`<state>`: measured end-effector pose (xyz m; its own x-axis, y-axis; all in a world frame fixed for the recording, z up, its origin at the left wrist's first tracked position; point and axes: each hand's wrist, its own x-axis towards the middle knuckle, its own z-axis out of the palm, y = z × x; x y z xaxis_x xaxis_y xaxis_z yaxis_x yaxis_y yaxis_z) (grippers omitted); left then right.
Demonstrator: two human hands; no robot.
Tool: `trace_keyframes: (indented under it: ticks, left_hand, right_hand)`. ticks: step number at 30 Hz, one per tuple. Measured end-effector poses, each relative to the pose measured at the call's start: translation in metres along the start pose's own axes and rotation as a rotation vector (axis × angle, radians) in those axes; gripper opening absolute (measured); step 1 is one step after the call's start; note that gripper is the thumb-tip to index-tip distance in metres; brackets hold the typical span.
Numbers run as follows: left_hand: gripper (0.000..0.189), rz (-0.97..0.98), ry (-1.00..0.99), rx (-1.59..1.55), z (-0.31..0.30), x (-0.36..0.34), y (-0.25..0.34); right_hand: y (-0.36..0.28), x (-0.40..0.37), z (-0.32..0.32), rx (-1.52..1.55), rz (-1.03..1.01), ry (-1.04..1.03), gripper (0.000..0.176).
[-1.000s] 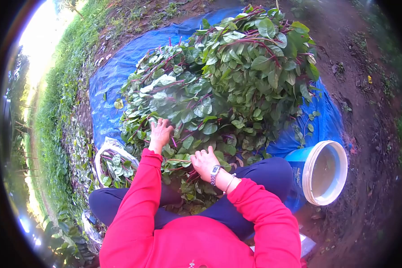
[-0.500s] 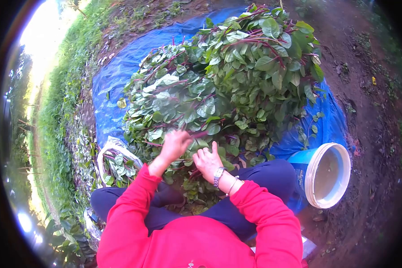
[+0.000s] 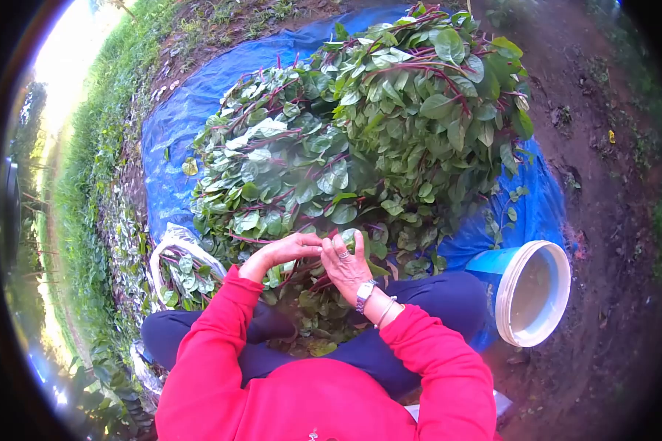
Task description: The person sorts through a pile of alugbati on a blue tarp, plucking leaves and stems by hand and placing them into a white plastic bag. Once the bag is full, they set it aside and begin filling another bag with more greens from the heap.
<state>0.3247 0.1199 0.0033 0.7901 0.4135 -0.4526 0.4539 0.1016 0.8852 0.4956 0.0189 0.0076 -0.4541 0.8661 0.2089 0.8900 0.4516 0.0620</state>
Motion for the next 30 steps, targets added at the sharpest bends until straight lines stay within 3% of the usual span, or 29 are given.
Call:
trace_keyframes:
  ticks: [5, 7, 9, 11, 13, 15, 19, 23, 24, 27, 30]
  left_hand:
    - [0.04, -0.106, -0.119, 0.047, -0.007, 0.013, 0.001]
    - [0.041, 0.002, -0.176, 0.106, -0.017, 0.028, -0.016]
    - [0.04, -0.181, 0.221, 0.055, -0.016, 0.047, -0.035]
    - [0.04, -0.317, 0.685, 0.632, -0.003, 0.065, -0.057]
    - [0.041, -0.375, 0.762, 0.876, 0.014, 0.071, -0.063]
    - [0.035, -0.371, 0.66, 1.075, 0.015, 0.073, -0.069]
    - [0.025, -0.344, 0.738, 0.916, -0.007, 0.052, -0.046]
    - [0.017, -0.014, 1.133, 0.657, -0.031, 0.01, 0.004]
    - [0.008, 0.188, 1.284, 0.702, -0.031, 0.003, 0.013]
    - [0.008, 0.223, 1.134, 0.872, -0.008, -0.019, 0.053]
    - [0.015, 0.155, 0.72, 0.824, 0.032, -0.017, 0.022]
  right_hand:
    - [0.005, 0.007, -0.018, -0.024, -0.016, -0.062, 0.029]
    - [0.006, 0.007, -0.009, 0.055, 0.01, -0.188, 0.026]
    - [0.003, 0.006, -0.007, 0.135, 0.04, -0.311, 0.024]
    - [0.002, 0.009, -0.01, 0.144, -0.008, -0.267, 0.026]
    - [0.001, 0.01, -0.011, 0.15, -0.024, -0.284, 0.033]
    - [0.0, 0.01, -0.009, 0.168, -0.026, -0.268, 0.032]
    - [-0.003, 0.006, -0.001, 0.159, 0.019, -0.231, 0.032]
    - [-0.003, 0.0, 0.004, 0.154, 0.055, -0.141, 0.032]
    - [-0.003, 0.002, 0.0, 0.168, 0.068, -0.218, 0.031]
    - [-0.003, 0.007, -0.016, 0.185, 0.075, -0.303, 0.028]
    - [-0.006, 0.008, -0.018, 0.158, 0.08, -0.306, 0.028]
